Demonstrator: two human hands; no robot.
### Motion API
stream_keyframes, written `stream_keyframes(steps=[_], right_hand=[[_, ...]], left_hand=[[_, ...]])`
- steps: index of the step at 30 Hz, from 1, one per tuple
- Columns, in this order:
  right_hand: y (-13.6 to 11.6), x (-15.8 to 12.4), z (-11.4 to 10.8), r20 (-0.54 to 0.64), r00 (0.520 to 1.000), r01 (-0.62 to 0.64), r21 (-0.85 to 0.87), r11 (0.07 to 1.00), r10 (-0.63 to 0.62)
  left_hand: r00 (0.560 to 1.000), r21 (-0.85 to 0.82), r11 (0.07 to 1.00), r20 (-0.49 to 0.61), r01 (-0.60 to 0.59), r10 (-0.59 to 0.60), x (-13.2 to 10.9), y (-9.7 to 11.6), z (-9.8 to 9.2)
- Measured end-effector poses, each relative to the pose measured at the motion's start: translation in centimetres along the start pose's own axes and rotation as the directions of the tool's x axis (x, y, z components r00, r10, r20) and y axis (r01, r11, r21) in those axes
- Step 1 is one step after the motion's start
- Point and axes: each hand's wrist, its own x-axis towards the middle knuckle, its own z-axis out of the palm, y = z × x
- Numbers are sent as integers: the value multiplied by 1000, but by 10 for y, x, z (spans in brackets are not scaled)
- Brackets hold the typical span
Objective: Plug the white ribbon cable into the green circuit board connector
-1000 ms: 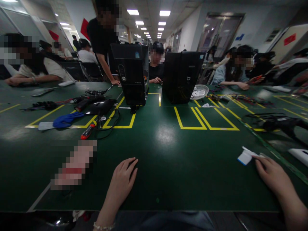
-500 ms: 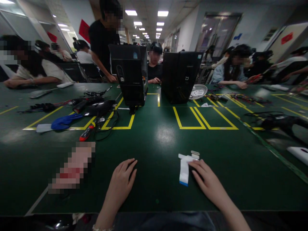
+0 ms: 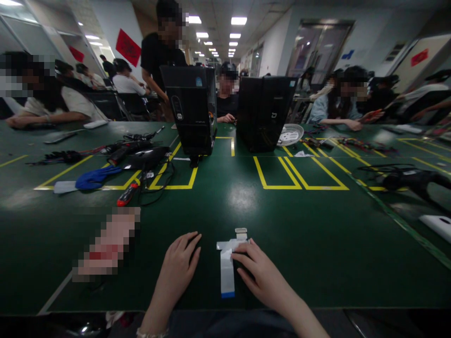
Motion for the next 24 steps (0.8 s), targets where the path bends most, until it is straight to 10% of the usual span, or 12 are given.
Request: stream_keyframes(steps=[19,24], right_hand=[[-23,18,18,88,996,10,53,999,-15],[12,-5,-5,2,997,-81,23,996,81]], left_hand=[[1000,6,1000,-4,-18,18,0,-2,3],[1000,29,1000,25,0,-1,0,-2,3]])
